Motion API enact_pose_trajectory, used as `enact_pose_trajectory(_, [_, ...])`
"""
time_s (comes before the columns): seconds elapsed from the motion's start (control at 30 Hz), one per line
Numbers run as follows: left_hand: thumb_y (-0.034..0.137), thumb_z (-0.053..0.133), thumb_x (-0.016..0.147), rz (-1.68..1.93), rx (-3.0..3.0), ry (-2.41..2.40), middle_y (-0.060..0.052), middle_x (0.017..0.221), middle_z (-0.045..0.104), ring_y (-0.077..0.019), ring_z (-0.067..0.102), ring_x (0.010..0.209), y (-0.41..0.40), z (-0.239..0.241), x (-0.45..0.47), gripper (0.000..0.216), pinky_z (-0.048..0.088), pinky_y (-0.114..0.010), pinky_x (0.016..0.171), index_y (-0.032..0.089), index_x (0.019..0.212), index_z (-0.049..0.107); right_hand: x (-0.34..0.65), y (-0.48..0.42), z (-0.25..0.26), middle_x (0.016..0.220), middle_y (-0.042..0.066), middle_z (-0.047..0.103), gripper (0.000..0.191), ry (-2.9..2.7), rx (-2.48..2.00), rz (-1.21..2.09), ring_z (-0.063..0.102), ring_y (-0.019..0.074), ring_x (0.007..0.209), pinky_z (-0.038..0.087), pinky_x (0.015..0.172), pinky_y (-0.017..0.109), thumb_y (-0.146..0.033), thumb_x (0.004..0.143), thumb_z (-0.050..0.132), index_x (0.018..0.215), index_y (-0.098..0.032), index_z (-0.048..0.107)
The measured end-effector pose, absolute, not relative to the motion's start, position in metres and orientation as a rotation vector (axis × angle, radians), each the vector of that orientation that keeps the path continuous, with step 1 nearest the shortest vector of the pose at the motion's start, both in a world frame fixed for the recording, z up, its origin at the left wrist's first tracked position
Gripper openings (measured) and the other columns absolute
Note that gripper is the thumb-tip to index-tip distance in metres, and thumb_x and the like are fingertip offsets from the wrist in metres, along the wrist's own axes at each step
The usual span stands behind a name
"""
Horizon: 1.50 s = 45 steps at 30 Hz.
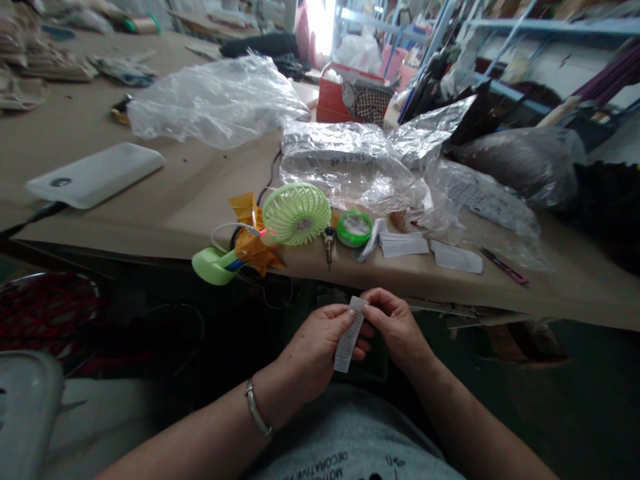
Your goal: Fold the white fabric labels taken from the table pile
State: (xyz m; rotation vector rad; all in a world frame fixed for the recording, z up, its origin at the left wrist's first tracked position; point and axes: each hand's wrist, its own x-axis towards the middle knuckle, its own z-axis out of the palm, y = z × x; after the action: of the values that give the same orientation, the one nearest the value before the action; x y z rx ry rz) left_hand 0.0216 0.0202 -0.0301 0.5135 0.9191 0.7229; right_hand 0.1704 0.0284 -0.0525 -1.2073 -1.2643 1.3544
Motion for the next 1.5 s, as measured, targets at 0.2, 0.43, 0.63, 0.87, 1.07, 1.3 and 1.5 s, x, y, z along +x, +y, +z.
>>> enact_pose_trajectory(0.2, [0.028,0.059,0.083,0.636,0.512,0.849,-0.004,0.066,0.063,-0.0103,0.058,0.051,0.019,-0.034,0.016,0.017,0.045,-0.022,0.051,0.012,0.082,0.064,0.163,0.023,-0.055,0.063,-0.004,0.054,0.020,-1.193,-1.225,1.407,0.047,0.0086,0.055,0.041,0.056,0.021,-0.034,0.076,0.067,0.071,-0.017,0.058])
enact_pose_trajectory(0.43, [0.031,0.058,0.082,0.562,0.551,0.741,-0.002,0.061,0.059,-0.0100,0.056,0.051,0.017,-0.028,0.011,0.019,0.043,-0.021,0.049,0.013,0.078,0.061,0.174,0.028,-0.059,0.088,0.002,0.066,0.041,-1.204,-0.936,1.804,0.062,0.0134,0.070,0.051,0.064,0.026,-0.038,0.072,0.071,0.109,-0.022,0.061])
enact_pose_trajectory(0.63, [0.034,0.060,0.081,0.469,0.558,0.702,-0.002,0.058,0.060,-0.0095,0.053,0.046,0.011,-0.028,0.010,0.020,0.042,-0.020,0.047,0.014,0.083,0.059,0.177,0.034,-0.063,0.117,0.012,0.062,0.038,-1.187,-0.700,2.015,0.065,0.0240,0.096,0.054,0.076,0.036,-0.042,0.062,0.078,0.088,-0.017,0.068])
enact_pose_trajectory(0.87, [0.035,0.063,0.078,0.491,0.540,0.746,-0.001,0.057,0.058,-0.0103,0.054,0.046,0.011,-0.032,0.013,0.021,0.041,-0.021,0.045,0.014,0.079,0.059,0.177,0.033,-0.064,0.115,0.010,0.063,0.036,-1.173,-0.743,1.997,0.064,0.0248,0.098,0.053,0.080,0.039,-0.040,0.063,0.076,0.090,-0.018,0.068])
enact_pose_trajectory(1.07, [0.031,0.059,0.081,0.579,0.552,0.782,0.000,0.060,0.057,-0.0096,0.055,0.050,0.013,-0.030,0.010,0.017,0.041,-0.020,0.049,0.015,0.078,0.059,0.178,0.021,-0.049,0.113,0.007,0.061,0.036,-1.602,-1.081,1.236,0.060,0.0204,0.104,0.049,0.090,0.036,-0.030,0.081,0.062,0.117,-0.024,0.059])
enact_pose_trajectory(1.3, [0.029,0.054,0.084,0.635,0.605,0.799,0.000,0.063,0.057,-0.0095,0.055,0.052,0.015,-0.036,0.008,0.018,0.042,-0.020,0.049,0.013,0.080,0.060,0.176,0.016,-0.041,0.115,0.011,0.058,0.029,-2.026,-1.169,0.564,0.055,0.0228,0.108,0.048,0.092,0.039,-0.027,0.089,0.053,0.117,-0.021,0.057])
enact_pose_trajectory(1.5, [0.029,0.055,0.083,0.642,0.607,0.820,0.000,0.062,0.057,-0.0097,0.056,0.052,0.017,-0.035,0.008,0.017,0.042,-0.020,0.049,0.013,0.080,0.060,0.173,0.017,-0.045,0.115,0.011,0.058,0.032,-2.042,-1.189,0.517,0.054,0.0229,0.109,0.047,0.092,0.039,-0.027,0.090,0.051,0.121,-0.020,0.054])
